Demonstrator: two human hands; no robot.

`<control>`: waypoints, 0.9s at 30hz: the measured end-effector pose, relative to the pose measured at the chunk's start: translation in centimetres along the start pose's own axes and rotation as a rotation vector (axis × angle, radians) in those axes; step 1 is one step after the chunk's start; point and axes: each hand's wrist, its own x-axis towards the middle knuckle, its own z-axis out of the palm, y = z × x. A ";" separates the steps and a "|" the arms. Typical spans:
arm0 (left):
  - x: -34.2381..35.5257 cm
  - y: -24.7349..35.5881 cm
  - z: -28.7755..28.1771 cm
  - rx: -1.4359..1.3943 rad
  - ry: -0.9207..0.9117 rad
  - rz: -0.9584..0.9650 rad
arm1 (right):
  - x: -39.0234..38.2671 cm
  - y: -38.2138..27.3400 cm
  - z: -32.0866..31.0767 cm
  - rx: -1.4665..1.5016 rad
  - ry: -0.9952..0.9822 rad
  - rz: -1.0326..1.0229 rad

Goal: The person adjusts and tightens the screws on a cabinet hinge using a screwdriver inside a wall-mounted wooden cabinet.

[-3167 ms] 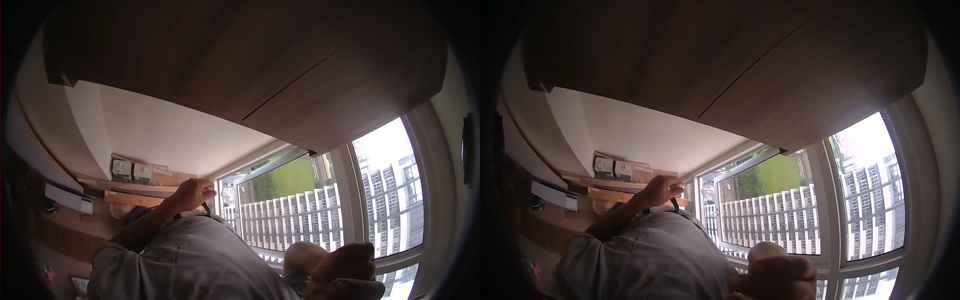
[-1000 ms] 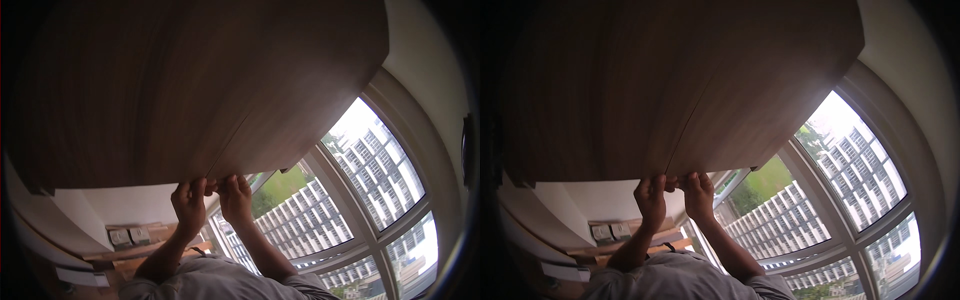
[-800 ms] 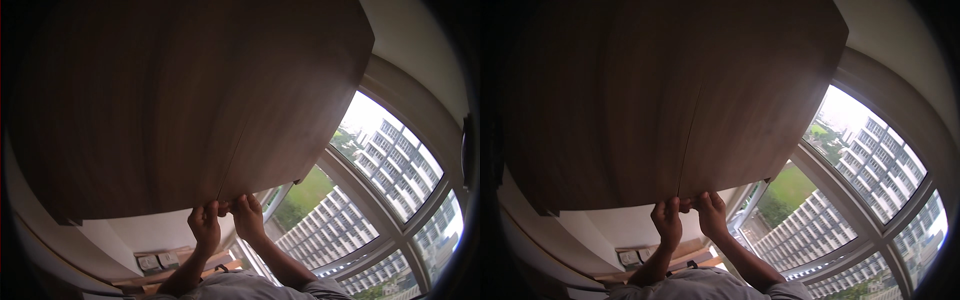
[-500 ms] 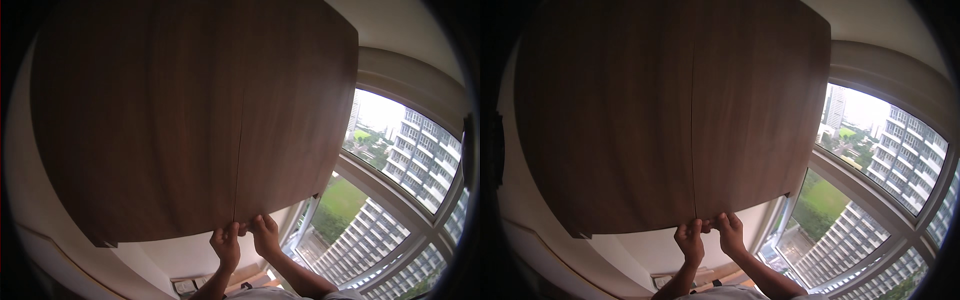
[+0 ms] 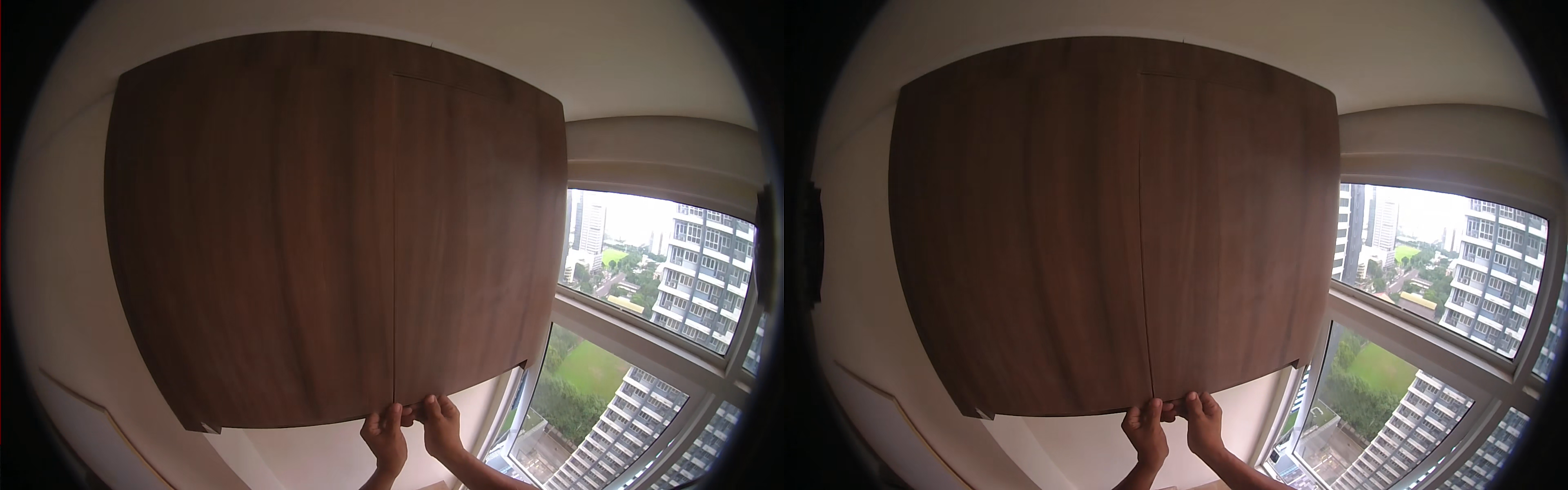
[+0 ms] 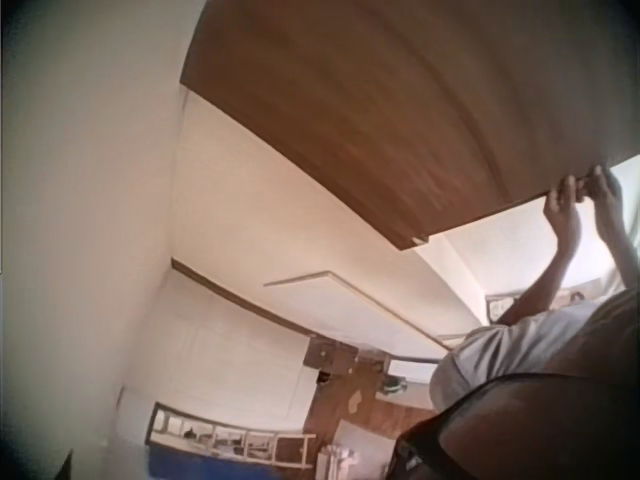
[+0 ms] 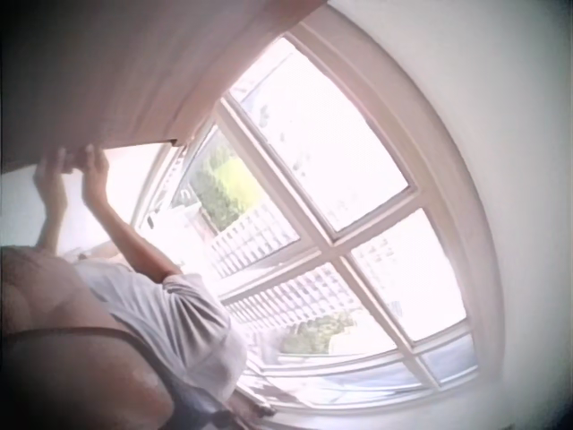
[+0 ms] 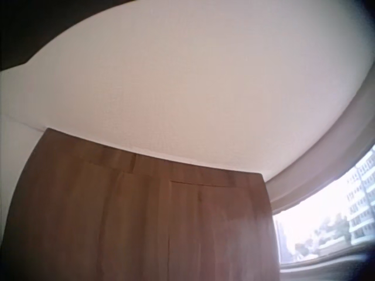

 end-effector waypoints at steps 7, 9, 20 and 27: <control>-0.1 -0.3 0.1 0.071 -0.010 -0.001 | -0.2 0.1 -0.2 0.127 0.009 0.031; 0.0 -0.4 0.3 0.058 -0.009 0.017 | -0.2 -0.7 0.2 0.168 -0.041 0.081; -0.4 -0.3 1.3 0.027 -0.020 0.020 | 0.0 -0.9 -1.2 0.249 -0.115 0.168; -0.6 -0.9 1.2 0.024 -0.021 -0.005 | 3.3 -16.5 -1.9 -0.923 -0.477 -0.236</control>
